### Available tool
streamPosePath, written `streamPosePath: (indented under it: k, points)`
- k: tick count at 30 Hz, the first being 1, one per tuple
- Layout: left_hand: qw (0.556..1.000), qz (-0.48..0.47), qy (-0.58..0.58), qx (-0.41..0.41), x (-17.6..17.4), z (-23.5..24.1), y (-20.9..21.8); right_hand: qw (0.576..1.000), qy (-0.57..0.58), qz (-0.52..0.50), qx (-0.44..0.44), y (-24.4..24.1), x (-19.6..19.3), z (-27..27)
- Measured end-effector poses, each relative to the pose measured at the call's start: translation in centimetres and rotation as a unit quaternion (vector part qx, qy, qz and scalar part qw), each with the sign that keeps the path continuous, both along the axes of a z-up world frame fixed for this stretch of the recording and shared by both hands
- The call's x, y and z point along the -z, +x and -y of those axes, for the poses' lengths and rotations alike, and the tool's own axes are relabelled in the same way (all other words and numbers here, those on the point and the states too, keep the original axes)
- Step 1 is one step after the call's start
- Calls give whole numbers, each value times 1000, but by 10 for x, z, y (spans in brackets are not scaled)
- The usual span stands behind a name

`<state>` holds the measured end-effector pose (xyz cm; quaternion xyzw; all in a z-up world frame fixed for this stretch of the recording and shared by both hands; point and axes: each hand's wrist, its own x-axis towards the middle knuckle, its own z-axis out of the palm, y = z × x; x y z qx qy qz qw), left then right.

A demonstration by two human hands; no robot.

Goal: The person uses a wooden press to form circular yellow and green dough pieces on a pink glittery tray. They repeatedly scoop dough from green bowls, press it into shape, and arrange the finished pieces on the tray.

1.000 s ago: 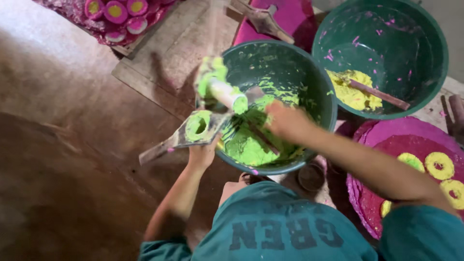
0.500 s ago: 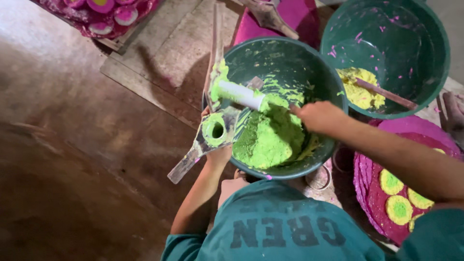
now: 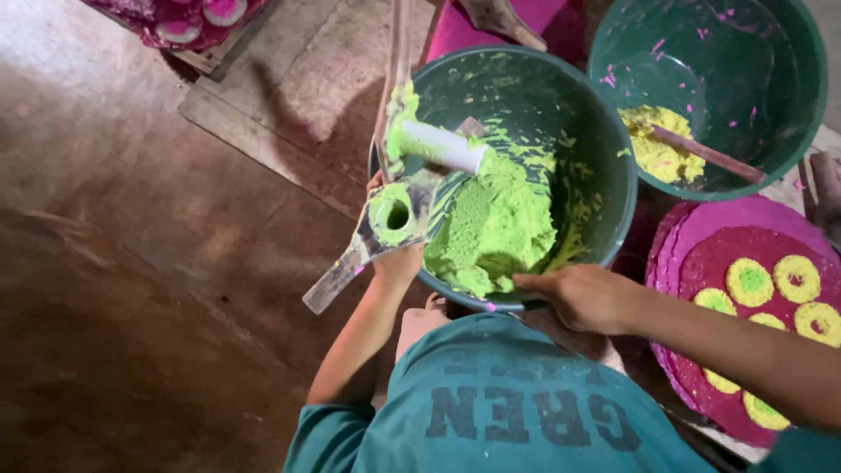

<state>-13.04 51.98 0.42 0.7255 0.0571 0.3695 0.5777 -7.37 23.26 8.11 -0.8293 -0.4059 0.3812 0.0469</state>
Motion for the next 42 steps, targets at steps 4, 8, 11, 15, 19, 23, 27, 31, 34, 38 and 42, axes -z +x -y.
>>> streamPosePath:
  k: [4,8,11,15,19,23,27,31,34,38,42]
  points:
    - [985,-18,164,-42,-28,-9,2,983,177,-49,13,11,-44,25]
    - [953,-13,300,-32,-57,-10,-6,963,168,-183,106,36,-104,27]
    - [927,-138,339,75,-68,-2,-3,987,47,-106,107,54,-142,-1]
    - [950,-114,258,137,-54,20,3,978,-91,174,-64,34,-137,-55]
    - [917,-109,342,173,-30,26,7,867,34,420,-265,-16,-121,-62]
    - [925,-172,301,154,-23,8,-1,887,66,417,-189,-21,-153,-28]
    - [919,-86,367,112,-48,-9,6,897,59,408,-158,-14,-181,-22]
    - [914,-217,300,166,-54,15,14,866,32,445,-224,-9,-135,-69]
    - [900,-189,362,153,-50,22,22,839,46,471,-267,-13,-130,-80]
    - [902,-226,353,98,-42,1,2,858,121,456,-204,-25,-191,-48]
    - [967,-115,189,124,-59,-15,6,859,27,482,-170,-26,-220,-49]
